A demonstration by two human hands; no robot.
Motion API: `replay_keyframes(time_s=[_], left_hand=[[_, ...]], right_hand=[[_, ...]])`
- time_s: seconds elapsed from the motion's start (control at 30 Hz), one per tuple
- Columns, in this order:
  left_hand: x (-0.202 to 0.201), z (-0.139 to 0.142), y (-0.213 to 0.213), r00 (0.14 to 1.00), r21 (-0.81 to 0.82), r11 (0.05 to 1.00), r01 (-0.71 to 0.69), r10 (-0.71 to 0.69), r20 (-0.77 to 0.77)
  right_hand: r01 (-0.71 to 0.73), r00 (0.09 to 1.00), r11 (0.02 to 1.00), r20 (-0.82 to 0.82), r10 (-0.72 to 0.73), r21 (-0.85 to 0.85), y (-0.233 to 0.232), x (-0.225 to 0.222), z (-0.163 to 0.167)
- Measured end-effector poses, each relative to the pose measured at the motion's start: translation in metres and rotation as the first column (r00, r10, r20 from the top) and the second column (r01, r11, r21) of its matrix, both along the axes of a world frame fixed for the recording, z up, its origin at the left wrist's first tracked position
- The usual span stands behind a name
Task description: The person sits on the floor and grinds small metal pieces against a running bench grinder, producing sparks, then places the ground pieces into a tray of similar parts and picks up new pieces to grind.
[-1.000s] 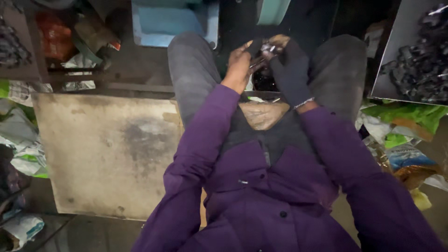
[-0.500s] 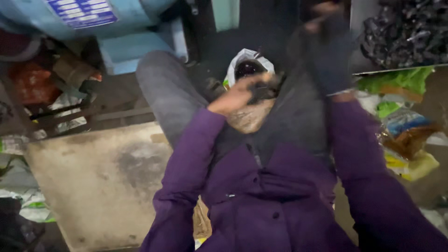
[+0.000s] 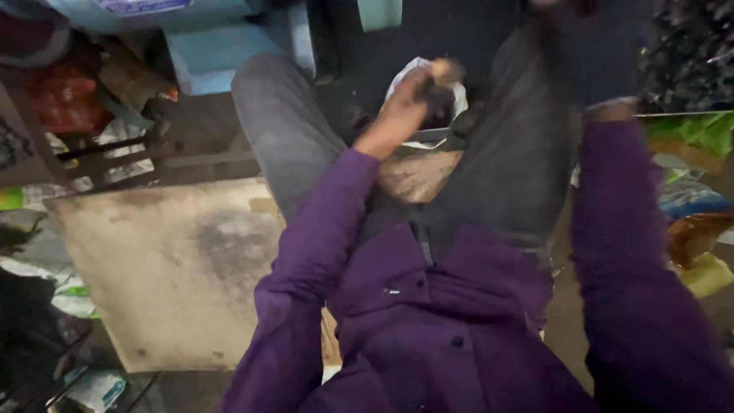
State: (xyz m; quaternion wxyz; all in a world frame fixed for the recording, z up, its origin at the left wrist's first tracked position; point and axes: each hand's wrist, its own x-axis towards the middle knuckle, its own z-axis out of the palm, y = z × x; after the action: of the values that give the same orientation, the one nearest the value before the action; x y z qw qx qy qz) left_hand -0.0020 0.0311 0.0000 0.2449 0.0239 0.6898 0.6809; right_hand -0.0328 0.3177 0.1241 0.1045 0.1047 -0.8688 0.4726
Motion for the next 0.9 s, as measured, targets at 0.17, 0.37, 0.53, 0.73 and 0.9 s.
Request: replay_keyframes(time_s=[0.17,0.37,0.53,0.73,0.9], left_hand=[[-0.011,0.015,-0.025,0.923,0.138,0.918,-0.372,0.35,0.162],[-0.004,0.035,-0.05,0.897,0.181,0.897,-0.403,0.426,-0.116],[-0.008,0.031,-0.042,0.834,0.132,0.824,-0.55,0.533,0.144],[-0.025,0.024,-0.033,0.854,0.003,0.861,-0.508,0.503,0.131],[-0.017,0.015,-0.04,0.895,0.196,0.874,-0.445,0.426,0.134]], right_hand=[[-0.048,0.989,0.981,0.128,0.073,-0.188,-0.134,0.009,-0.007],[0.273,0.414,0.671,0.713,0.566,-0.69,-0.151,0.028,-0.015],[0.302,0.561,0.475,0.557,0.612,-0.827,-0.164,0.019,-0.028],[0.331,0.567,0.492,0.586,0.578,-0.805,-0.17,-0.008,-0.049],[0.227,0.641,0.599,0.581,0.502,-0.768,-0.164,-0.008,-0.045]])
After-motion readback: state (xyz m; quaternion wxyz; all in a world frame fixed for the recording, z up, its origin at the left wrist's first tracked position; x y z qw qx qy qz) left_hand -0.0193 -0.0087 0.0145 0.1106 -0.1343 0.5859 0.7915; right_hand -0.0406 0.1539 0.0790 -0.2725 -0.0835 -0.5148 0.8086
